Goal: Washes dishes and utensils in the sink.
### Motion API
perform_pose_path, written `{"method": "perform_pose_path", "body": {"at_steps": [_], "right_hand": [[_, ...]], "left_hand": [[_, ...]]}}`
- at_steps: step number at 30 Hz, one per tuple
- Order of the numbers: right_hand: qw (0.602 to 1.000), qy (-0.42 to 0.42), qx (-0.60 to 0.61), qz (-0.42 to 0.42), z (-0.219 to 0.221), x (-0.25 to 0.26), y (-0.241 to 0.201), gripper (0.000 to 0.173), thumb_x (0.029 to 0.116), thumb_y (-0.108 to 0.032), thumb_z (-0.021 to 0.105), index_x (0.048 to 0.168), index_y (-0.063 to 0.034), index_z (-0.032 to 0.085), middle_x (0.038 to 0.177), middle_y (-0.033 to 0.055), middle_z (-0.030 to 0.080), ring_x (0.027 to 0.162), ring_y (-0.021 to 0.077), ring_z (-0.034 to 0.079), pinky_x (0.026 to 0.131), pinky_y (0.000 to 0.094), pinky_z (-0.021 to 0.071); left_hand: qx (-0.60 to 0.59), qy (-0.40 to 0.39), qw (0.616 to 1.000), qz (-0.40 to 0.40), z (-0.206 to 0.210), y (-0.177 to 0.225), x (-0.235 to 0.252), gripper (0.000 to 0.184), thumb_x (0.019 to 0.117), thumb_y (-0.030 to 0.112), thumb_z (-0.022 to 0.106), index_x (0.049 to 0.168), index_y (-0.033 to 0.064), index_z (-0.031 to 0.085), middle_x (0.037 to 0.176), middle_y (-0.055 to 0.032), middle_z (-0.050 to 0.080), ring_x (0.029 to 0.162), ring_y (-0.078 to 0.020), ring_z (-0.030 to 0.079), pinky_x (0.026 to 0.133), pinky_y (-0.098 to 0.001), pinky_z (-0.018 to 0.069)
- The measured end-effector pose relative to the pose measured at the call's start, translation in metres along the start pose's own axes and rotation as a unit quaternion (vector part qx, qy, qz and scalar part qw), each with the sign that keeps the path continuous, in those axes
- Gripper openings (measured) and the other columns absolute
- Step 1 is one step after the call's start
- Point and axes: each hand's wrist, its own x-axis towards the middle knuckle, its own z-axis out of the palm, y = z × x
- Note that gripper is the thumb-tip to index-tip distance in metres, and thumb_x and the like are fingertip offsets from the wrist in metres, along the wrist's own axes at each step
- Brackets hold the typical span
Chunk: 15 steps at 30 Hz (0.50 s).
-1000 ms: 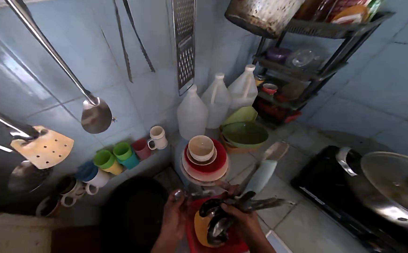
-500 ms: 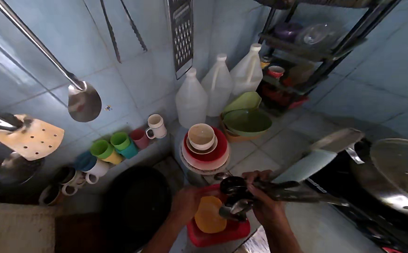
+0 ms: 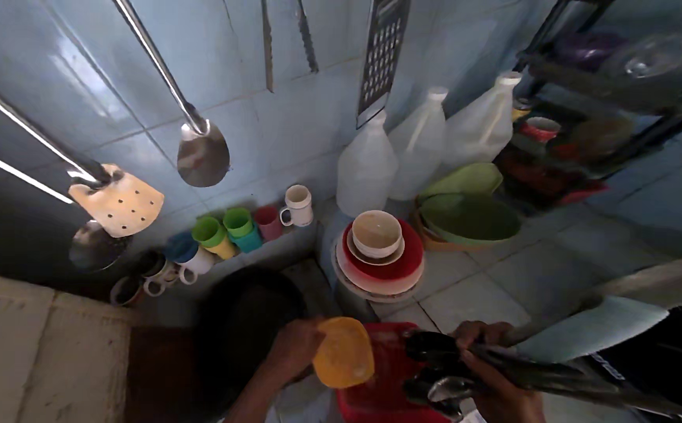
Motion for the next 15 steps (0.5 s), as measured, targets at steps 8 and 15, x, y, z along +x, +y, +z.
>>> {"method": "perform_pose_path", "body": {"at_steps": [8,15], "right_hand": [[0.999,-0.03,0.004,0.04,0.013,0.0,0.008,0.022,0.084,-0.015,0.078,0.101,-0.0261,0.069,0.095,-0.0076,0.072,0.09,0.0036,0.068,0.084,0.019,0.0565],[0.995,-0.006,-0.018,0.101,0.027,-0.004,-0.002,0.027,0.0788,-0.011,0.079,0.096,-0.029,0.071,0.094,-0.0091,0.073,0.089,0.0022,0.069,0.081,0.0177,0.0566]], "left_hand": [[-0.204,0.197,0.913,-0.292,0.025,-0.238,0.018,0.044,0.1027,0.009,0.057,0.145,0.0018,0.047,0.12,-0.0295,0.064,0.091,-0.0396,0.071,0.079,-0.0541,0.06],[-0.152,0.304,0.82,-0.461,0.054,-0.265,0.063,0.075,0.0966,0.012,0.067,0.157,0.0014,0.024,0.13,-0.0287,0.062,0.118,-0.0421,0.065,0.097,-0.0539,0.0549]]}}
